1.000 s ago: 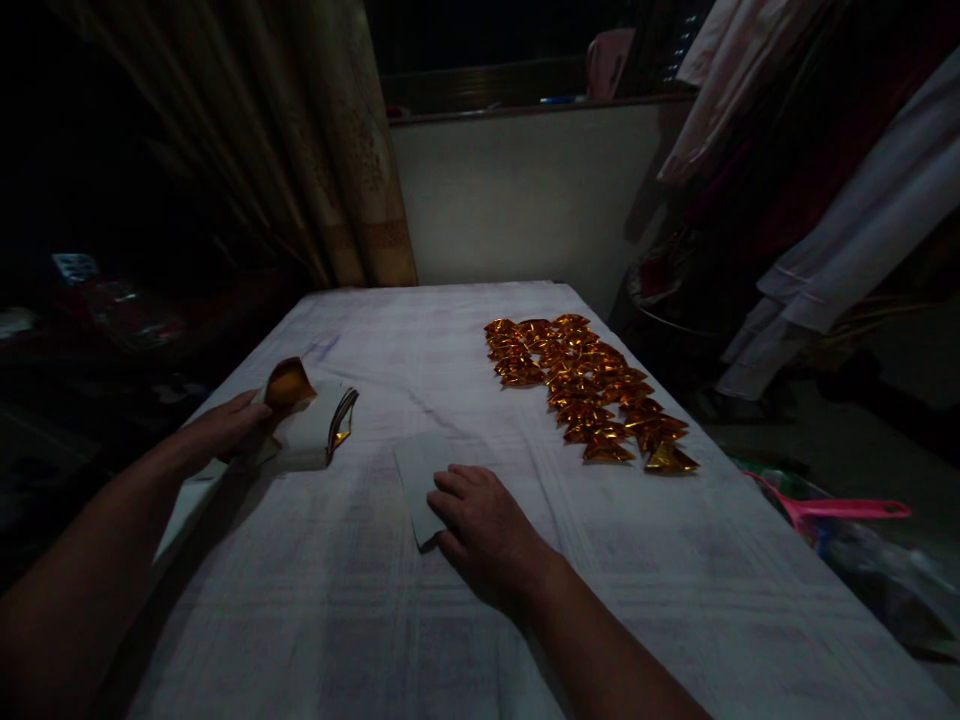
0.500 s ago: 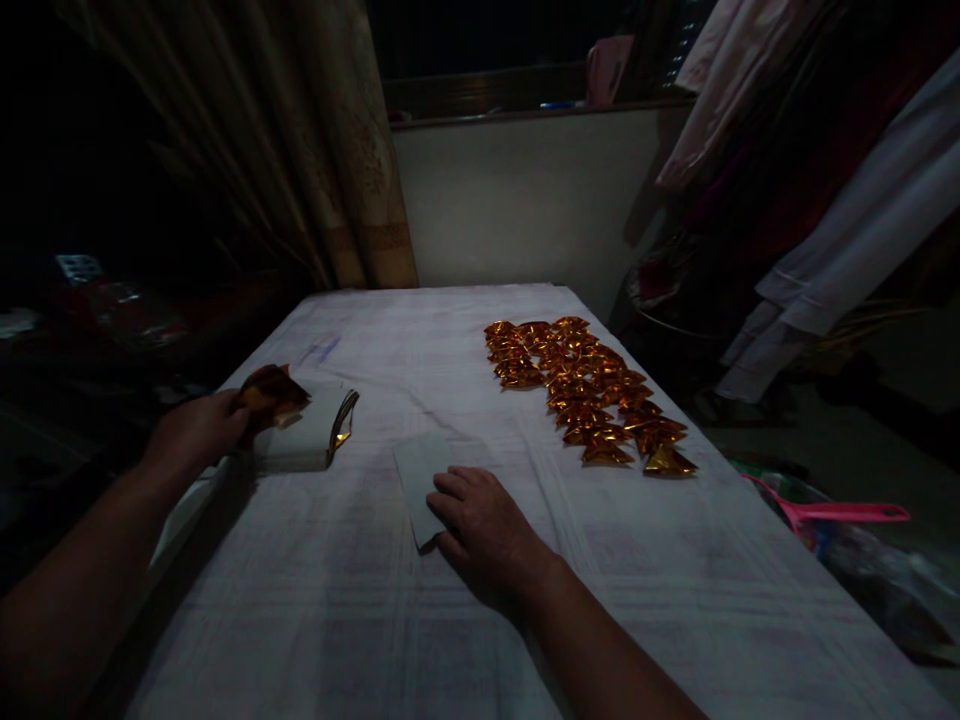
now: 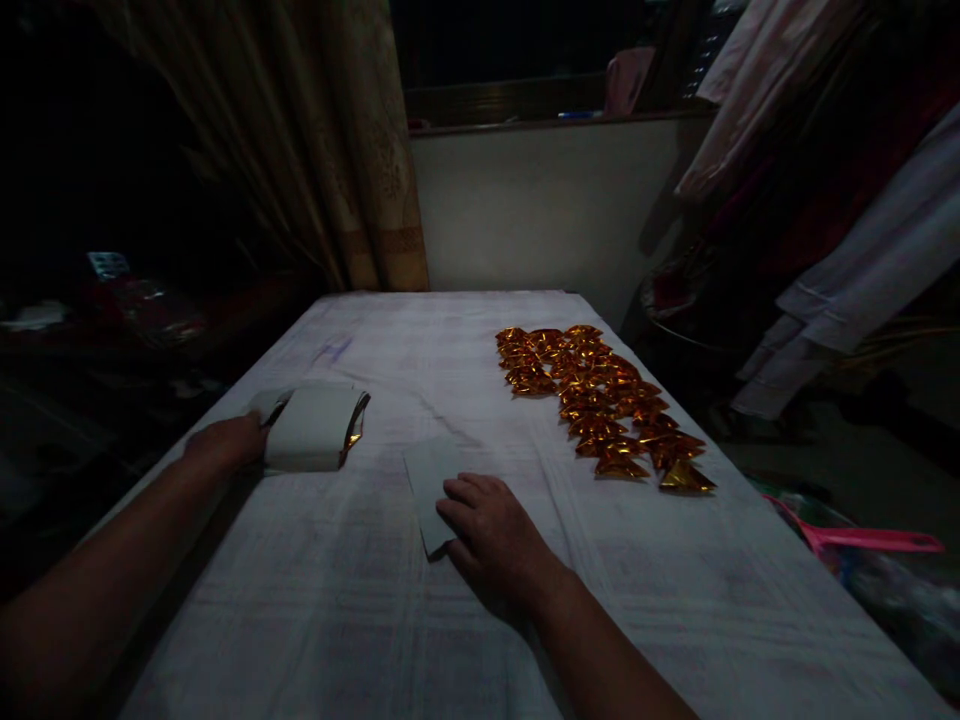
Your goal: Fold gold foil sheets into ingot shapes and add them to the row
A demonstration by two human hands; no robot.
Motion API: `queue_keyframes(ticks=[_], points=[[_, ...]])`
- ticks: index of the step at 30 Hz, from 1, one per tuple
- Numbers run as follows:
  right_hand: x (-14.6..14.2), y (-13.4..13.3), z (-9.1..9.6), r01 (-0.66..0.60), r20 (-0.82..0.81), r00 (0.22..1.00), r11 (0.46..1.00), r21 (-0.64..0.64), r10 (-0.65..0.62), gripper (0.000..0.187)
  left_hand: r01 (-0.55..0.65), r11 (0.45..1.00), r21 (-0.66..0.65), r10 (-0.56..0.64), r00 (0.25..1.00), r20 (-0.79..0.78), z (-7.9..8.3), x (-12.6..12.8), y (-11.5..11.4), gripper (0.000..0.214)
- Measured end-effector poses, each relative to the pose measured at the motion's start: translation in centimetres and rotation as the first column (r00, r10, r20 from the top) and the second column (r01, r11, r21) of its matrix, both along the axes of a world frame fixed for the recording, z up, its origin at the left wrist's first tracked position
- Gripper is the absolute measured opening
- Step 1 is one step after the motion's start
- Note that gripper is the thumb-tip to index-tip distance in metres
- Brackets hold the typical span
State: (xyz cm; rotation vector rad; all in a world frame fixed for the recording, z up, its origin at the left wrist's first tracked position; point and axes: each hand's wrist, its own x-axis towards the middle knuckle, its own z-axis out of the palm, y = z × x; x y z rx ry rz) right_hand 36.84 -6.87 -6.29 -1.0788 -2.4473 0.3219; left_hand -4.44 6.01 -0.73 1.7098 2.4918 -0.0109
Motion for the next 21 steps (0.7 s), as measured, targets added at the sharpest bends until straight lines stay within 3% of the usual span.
queue_keyframes(ticks=[2,4,11,15,21], points=[[0.0,0.1,0.0,-0.002,0.007,1.0,1.0,-0.003,0.002,0.045,0.01,0.999,-0.032,-0.01,1.0,-0.024,-1.2,0.2,-0.5,0.048],[0.0,0.2,0.0,0.0,0.007,1.0,1.0,-0.003,0.0,0.045,0.043,0.998,-0.044,-0.044,0.999,-0.029,-1.4,0.0,-0.8,0.05],[0.2,0.4,-0.8,-0.016,-0.001,1.0,1.0,0.025,0.016,0.046,0.101,0.995,0.007,-0.101,0.994,0.049,1.0,-1.2,-1.4,0.052],[0.3,0.5,-1.2,-0.014,0.006,1.0,0.999,0.034,0.013,0.047,0.097,0.991,0.09,-0.106,0.99,0.093,1.4,0.2,-2.2,0.053],[0.3,0.4,-1.0,-0.018,0.008,1.0,1.0,0.02,0.018,0.046,0.024,0.996,0.081,-0.04,0.978,0.206,0.7,2.7,-1.7,0.066]])
